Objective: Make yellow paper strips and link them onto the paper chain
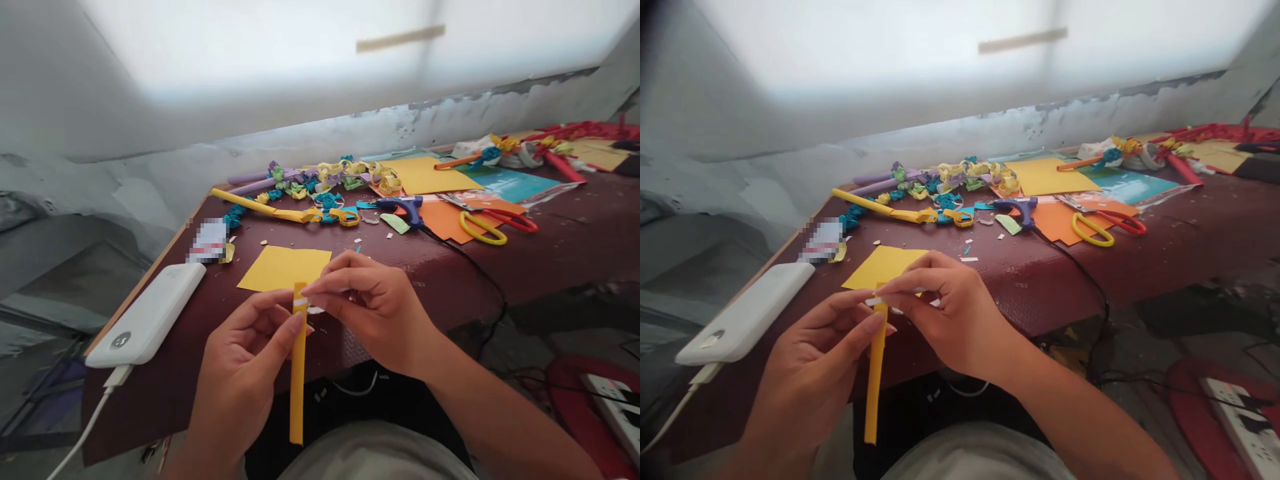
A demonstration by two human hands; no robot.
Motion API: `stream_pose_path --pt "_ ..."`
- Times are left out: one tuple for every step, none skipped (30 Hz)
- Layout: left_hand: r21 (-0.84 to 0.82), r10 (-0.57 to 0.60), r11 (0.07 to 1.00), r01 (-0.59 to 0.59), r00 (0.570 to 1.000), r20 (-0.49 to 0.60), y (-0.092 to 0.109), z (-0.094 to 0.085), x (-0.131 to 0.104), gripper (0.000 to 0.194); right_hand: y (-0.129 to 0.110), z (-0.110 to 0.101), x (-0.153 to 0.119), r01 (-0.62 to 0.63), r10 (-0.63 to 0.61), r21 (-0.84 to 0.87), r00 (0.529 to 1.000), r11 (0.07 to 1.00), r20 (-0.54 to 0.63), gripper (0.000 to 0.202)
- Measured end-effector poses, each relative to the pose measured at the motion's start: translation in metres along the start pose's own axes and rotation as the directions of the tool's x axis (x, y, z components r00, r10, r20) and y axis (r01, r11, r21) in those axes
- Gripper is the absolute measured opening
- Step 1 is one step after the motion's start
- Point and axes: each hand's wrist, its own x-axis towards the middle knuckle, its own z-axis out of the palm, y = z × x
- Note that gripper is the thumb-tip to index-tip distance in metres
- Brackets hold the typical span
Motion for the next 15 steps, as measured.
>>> stream_pose_path --pt "-0.012 -0.010 1.000 0.011 0.999 0.032 0.000 0.003 -0.001 0.035 0.000 0.000 -0.002 -0.008 0.008 0.029 1.000 1.000 0.008 0.013" --pt "-0.031 -0.025 0.999 0.027 0.998 0.054 0.001 0.006 -0.002 0.031 0.000 0.000 -0.004 -0.014 0.014 0.053 1.000 0.998 0.014 0.014" --pt "-0.049 -0.044 0.998 0.047 0.997 0.067 0.001 0.009 -0.003 0.029 0.000 0.000 -0.004 -0.026 0.025 0.074 1.000 0.997 0.016 0.015" --pt "-0.063 -0.059 0.996 0.064 0.996 0.071 0.002 0.011 -0.003 0.027 0.000 0.000 -0.004 -0.048 0.047 0.096 0.999 0.994 0.017 0.014" --pt "-0.067 -0.072 0.995 0.077 0.995 0.068 0.002 0.013 -0.002 0.027 0.000 -0.001 -0.004 -0.079 0.078 0.119 0.997 0.990 0.015 0.012" --pt "-0.064 -0.082 0.994 0.086 0.995 0.060 0.003 0.015 -0.002 0.028 -0.001 -0.001 -0.003 -0.121 0.121 0.143 0.993 0.982 0.013 0.010" --pt "-0.061 -0.088 0.994 0.091 0.995 0.047 0.004 0.017 -0.002 0.029 -0.001 -0.002 -0.003 -0.168 0.169 0.171 0.986 0.971 0.007 0.010" --pt "-0.059 -0.091 0.994 0.092 0.995 0.028 0.005 0.019 -0.002 0.029 -0.002 -0.002 -0.003 -0.218 0.221 0.205 0.975 0.954 0.006 0.011" --pt "-0.061 -0.089 0.994 0.089 0.996 0.003 0.006 0.021 -0.003 0.028 -0.002 -0.002 -0.003 -0.261 0.267 0.242 0.964 0.935 0.008 0.013" --pt "-0.067 -0.083 0.994 0.081 0.996 -0.021 0.007 0.024 -0.004 0.026 -0.002 -0.002 -0.003 -0.298 0.306 0.278 0.952 0.913 0.015 0.015" --pt "-0.075 -0.075 0.995 0.071 0.996 -0.044 0.007 0.026 -0.005 0.024 -0.002 -0.002 -0.003 -0.330 0.339 0.312 0.940 0.891 0.025 0.017" --pt "-0.088 -0.064 0.994 0.058 0.996 -0.061 0.007 0.028 -0.006 0.022 -0.002 -0.002 -0.003 -0.356 0.365 0.343 0.930 0.869 0.040 0.020" --pt "-0.099 -0.052 0.994 0.044 0.996 -0.076 0.007 0.030 -0.007 0.021 -0.002 -0.002 -0.003 -0.371 0.379 0.370 0.924 0.852 0.053 0.021" --pt "-0.107 -0.041 0.994 0.032 0.995 -0.087 0.006 0.031 -0.007 0.022 -0.001 -0.003 -0.003 -0.380 0.387 0.394 0.920 0.837 0.063 0.022" --pt "-0.114 -0.037 0.993 0.026 0.995 -0.095 0.005 0.031 -0.008 0.023 -0.001 -0.003 -0.004 -0.382 0.391 0.416 0.918 0.825 0.066 0.022"
